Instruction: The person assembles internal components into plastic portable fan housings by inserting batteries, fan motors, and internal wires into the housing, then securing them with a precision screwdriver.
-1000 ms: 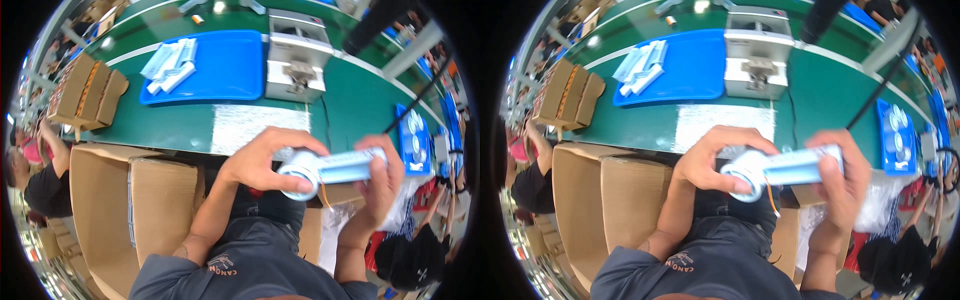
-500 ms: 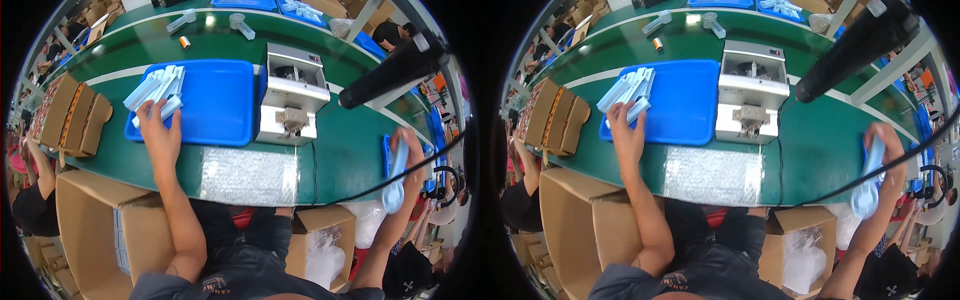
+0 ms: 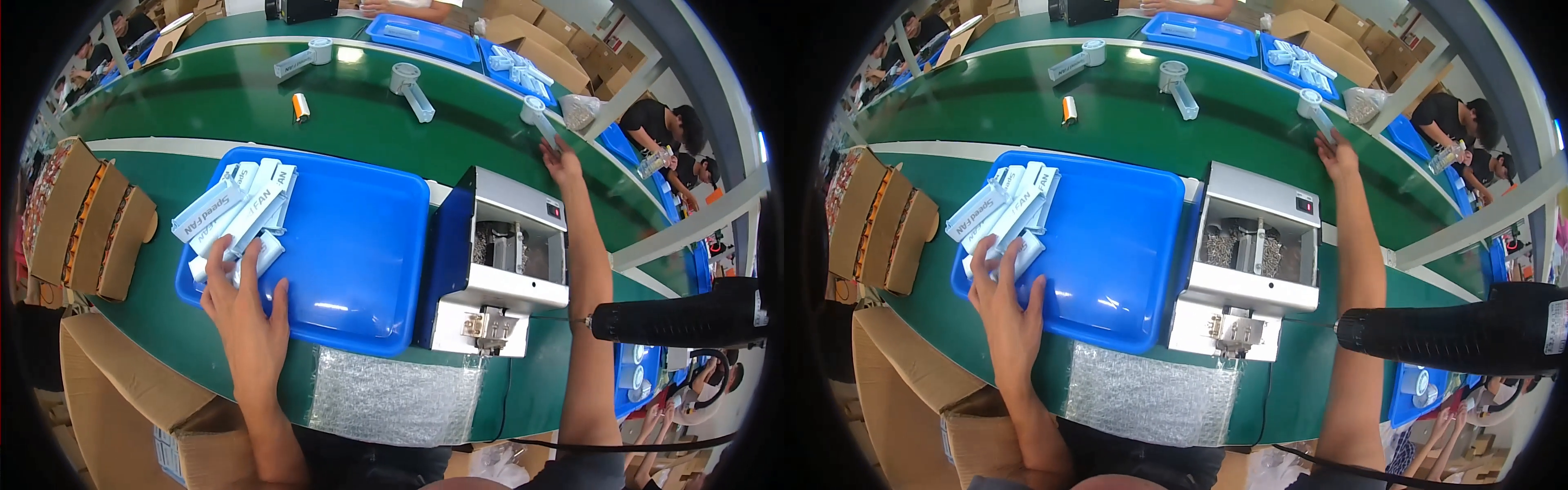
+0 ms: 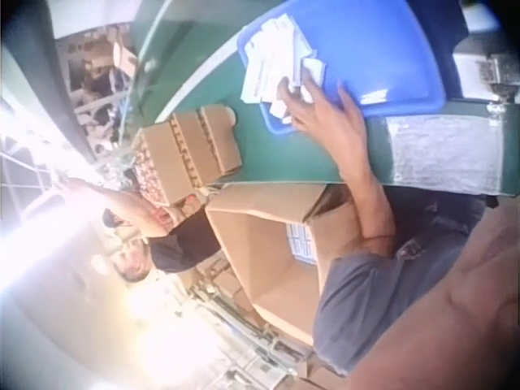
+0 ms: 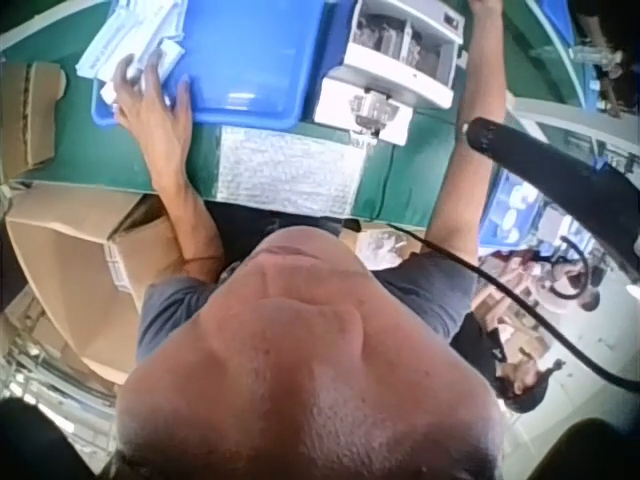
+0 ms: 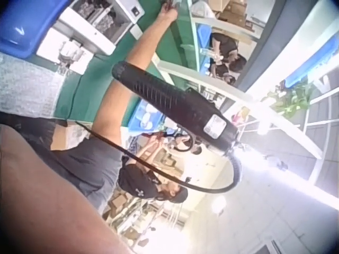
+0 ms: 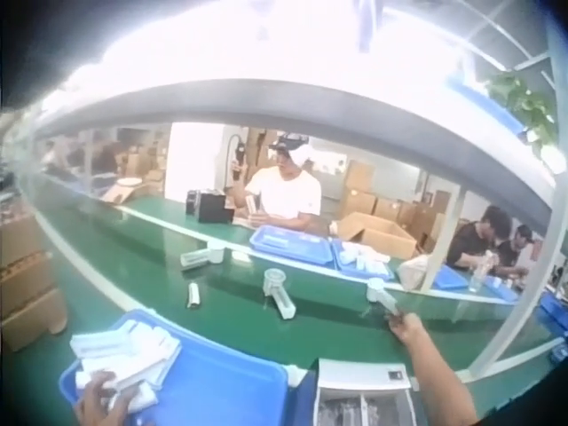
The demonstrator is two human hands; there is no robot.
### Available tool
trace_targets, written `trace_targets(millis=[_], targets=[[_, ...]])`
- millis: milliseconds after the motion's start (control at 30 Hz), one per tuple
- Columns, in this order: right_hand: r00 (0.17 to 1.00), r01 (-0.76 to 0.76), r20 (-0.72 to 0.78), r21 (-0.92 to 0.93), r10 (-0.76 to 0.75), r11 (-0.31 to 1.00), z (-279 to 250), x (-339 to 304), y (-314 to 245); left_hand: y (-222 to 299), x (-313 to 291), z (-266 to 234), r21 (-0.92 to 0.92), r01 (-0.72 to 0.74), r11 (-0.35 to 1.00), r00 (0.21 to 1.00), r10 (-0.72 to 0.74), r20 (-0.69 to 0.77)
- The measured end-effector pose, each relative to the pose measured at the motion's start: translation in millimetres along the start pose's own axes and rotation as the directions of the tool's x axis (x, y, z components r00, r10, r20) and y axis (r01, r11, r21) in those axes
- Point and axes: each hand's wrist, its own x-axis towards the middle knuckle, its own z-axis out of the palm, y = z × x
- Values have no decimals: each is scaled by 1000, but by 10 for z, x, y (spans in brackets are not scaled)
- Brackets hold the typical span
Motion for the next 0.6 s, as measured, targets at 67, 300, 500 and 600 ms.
trace_targets(millis=[67,300,500,600], targets=[[1000,12,-26,154,-8,988,209,114,78,-1,0,-6,-29,17,999,1000,-17,23],[988,127,117,-244,-101,962,21,-1088,41,-64,136,156,-103,-130,986,991,125,-54],[700,598,430,-790,-570,138,-222,-2752,-60,-570,223,236,-193,-233,953,968,209,-136],[581,556,362,-831,-729,30,-1070,-3707,-265,-276,222,255,-286,-235,929,969,199,-150]])
